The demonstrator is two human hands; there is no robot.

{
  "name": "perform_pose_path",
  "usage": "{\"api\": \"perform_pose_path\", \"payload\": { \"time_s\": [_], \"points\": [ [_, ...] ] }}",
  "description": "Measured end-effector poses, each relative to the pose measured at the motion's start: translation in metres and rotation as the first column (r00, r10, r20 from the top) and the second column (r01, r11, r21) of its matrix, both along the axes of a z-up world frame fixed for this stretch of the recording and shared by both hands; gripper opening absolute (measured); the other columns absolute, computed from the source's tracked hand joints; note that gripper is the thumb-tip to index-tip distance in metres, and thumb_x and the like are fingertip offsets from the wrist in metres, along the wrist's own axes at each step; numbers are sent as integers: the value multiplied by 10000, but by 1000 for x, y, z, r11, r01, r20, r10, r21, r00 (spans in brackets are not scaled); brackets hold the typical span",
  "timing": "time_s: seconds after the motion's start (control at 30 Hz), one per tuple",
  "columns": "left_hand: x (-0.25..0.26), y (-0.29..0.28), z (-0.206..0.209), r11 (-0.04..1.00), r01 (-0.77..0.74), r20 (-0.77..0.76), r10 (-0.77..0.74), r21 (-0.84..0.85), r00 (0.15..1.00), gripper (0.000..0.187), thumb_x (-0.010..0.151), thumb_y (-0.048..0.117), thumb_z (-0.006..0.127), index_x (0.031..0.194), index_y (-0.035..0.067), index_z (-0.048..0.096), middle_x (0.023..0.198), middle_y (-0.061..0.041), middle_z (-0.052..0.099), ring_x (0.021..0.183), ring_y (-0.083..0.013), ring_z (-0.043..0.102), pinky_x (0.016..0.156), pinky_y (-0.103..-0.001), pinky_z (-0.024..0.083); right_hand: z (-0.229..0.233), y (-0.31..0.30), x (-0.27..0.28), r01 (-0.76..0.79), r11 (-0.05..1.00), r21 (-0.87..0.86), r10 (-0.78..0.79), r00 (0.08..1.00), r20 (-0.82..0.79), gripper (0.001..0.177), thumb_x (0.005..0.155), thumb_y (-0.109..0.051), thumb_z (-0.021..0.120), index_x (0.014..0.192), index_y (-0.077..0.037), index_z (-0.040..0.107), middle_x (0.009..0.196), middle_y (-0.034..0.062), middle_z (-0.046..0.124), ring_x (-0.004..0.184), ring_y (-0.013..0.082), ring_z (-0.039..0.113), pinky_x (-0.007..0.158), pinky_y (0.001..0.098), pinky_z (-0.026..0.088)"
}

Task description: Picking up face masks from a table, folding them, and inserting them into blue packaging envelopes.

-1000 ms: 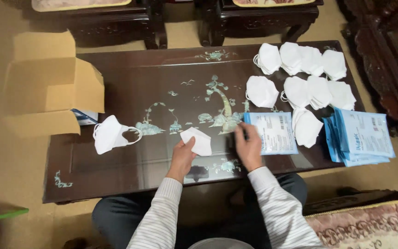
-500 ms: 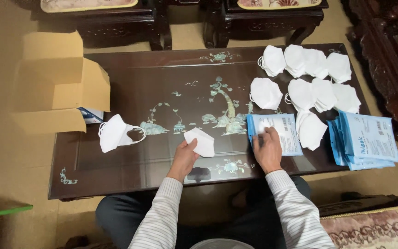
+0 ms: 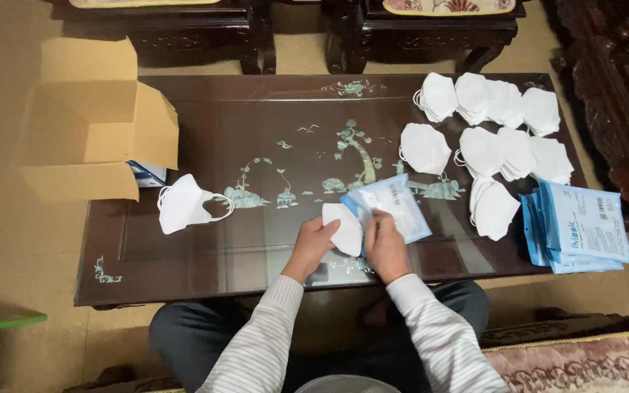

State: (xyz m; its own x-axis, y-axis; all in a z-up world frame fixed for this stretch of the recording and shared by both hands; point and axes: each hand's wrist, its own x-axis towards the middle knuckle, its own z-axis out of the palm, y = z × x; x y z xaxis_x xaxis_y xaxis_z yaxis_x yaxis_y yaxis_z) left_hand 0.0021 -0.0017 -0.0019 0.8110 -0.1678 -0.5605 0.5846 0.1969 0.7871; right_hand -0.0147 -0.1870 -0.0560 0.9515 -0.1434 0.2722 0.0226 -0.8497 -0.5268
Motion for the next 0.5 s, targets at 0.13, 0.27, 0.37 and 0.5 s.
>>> {"api": "perform_pose_path", "payload": {
  "time_s": [0.13,0.27,0.37,0.5],
  "points": [
    [15,2,-111,961,-37,47,25,275,999,369,1003,301,671,1225,8,703,1019,-129,726,959,-183,698,795,-357,633,1,35,-1,-90,996,25,89,995,40,147,1040,-203,535,1017,-61,568,1173,177,741,950,348,751,751,439,617],
    [11,4,-95,954,-80,73,61,287,995,368,1002,284,675,1221,-9,707,1001,-156,731,912,-190,692,753,-366,619,-4,59,-6,-114,993,-6,114,991,66,135,1030,-185,548,996,-55,565,1193,190,729,986,339,745,781,439,614],
    [7,6,-28,960,-183,-7,189,214,982,450,996,308,642,1282,-39,667,1041,-141,694,940,-166,599,804,-363,568,-7,64,-6,-223,972,-69,228,972,61,210,1022,-291,586,1016,-86,631,1270,129,706,1099,295,718,892,395,591],
    [-3,21,67,967,-218,-117,204,-128,972,641,1062,493,456,1416,-35,537,1350,-244,625,1253,-349,612,1063,-455,512,11,40,12,-229,973,-6,228,964,139,374,1043,-279,580,1263,22,607,1394,259,585,1320,410,534,1129,493,385]
  ]
}}
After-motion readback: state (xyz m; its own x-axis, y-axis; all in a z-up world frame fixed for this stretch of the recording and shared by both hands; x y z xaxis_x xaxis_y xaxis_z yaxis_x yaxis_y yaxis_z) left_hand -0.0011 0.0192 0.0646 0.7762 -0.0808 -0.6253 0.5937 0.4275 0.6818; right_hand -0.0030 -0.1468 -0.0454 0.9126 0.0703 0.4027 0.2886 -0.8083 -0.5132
